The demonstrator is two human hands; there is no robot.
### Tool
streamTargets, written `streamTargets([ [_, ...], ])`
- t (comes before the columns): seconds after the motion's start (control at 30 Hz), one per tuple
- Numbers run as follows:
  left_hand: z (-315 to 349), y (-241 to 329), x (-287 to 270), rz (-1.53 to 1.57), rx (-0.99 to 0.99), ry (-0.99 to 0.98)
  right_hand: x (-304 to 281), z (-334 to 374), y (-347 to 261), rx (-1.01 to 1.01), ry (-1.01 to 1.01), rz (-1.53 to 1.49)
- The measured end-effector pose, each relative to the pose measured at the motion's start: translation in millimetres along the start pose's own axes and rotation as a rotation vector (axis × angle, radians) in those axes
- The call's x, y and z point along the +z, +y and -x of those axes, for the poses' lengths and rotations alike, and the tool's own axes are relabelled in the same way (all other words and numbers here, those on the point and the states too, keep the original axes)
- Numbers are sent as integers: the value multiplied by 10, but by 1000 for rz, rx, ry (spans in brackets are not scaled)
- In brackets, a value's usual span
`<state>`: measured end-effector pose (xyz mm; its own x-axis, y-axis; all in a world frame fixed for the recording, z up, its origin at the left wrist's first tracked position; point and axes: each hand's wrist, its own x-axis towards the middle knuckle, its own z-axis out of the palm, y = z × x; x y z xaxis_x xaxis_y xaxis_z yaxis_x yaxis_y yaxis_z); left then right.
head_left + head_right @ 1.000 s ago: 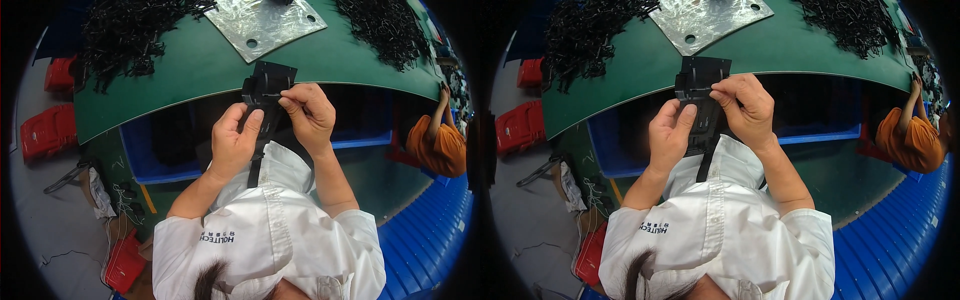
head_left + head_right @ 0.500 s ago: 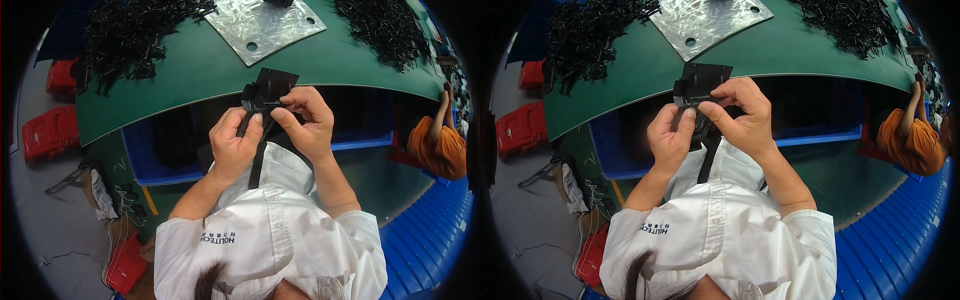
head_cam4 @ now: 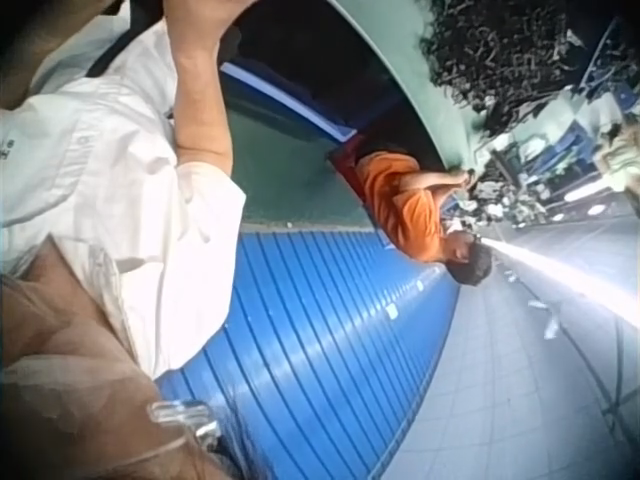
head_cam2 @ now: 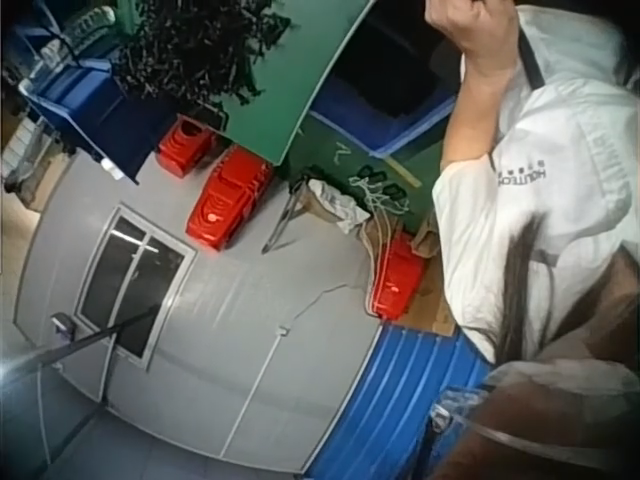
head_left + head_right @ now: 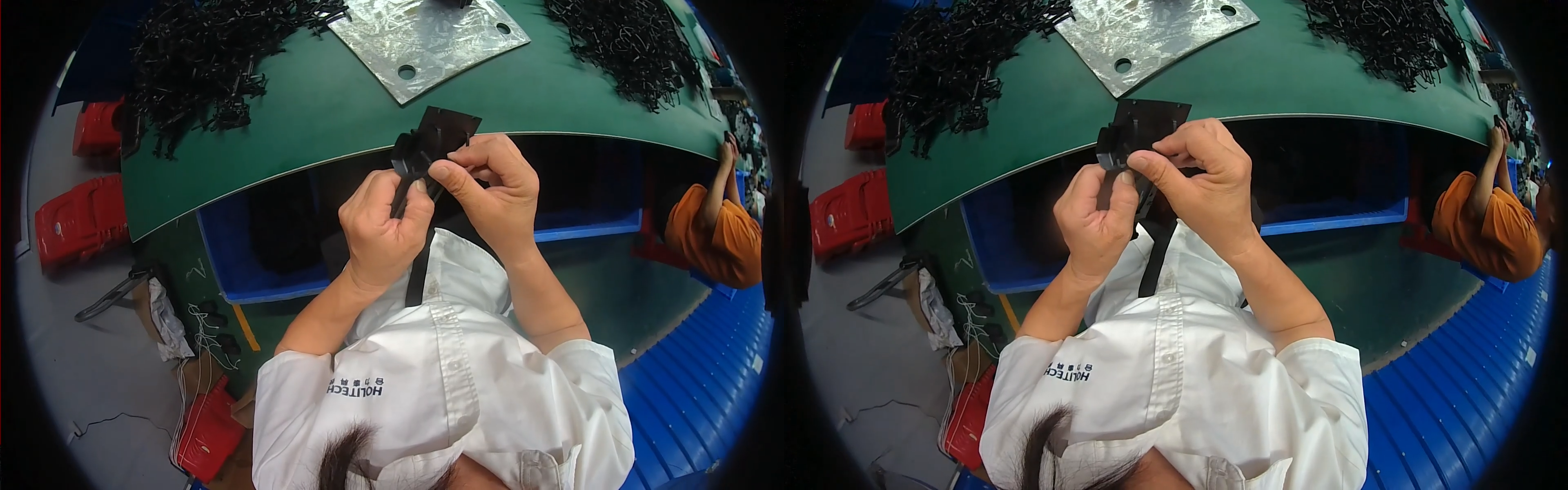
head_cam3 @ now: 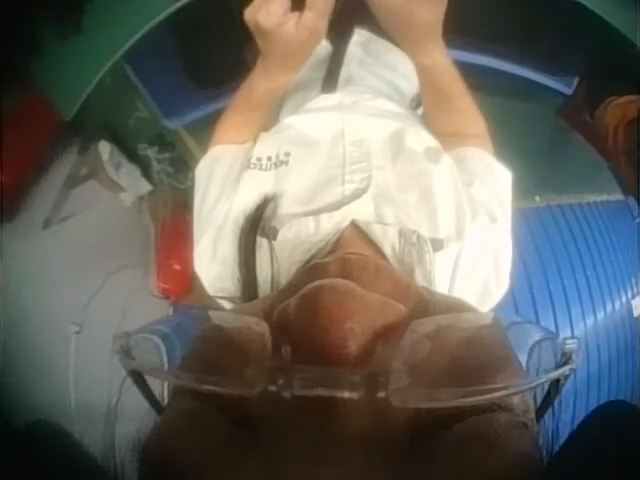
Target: The recorder is assembling small black plastic components onto a toy car chassis using an assembly machine.
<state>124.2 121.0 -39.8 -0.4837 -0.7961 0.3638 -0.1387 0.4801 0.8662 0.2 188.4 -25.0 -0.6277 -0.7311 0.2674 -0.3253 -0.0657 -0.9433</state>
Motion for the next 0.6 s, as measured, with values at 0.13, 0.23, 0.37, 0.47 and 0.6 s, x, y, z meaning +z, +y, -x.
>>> streamTargets([
  [0.13, 5, -21, -17, 58, -160, -11, -25, -30, 20, 74, -64, 83],
  [0.23, -25, -75, -46, 250, -410, -31, -67, -52, 92, 121, -98, -136],
  [0.37, -89, -26, -96, 561, -630, -111, -143, -73, 63, 35, -177, -130],
  [0.47, -92, -6, -118, 625, -674, -136, -142, -65, 58, -13, -173, -83],
  [0.6, -98, 29, -144, 662, -704, -153, -143, -69, 41, -61, -161, -59],
])
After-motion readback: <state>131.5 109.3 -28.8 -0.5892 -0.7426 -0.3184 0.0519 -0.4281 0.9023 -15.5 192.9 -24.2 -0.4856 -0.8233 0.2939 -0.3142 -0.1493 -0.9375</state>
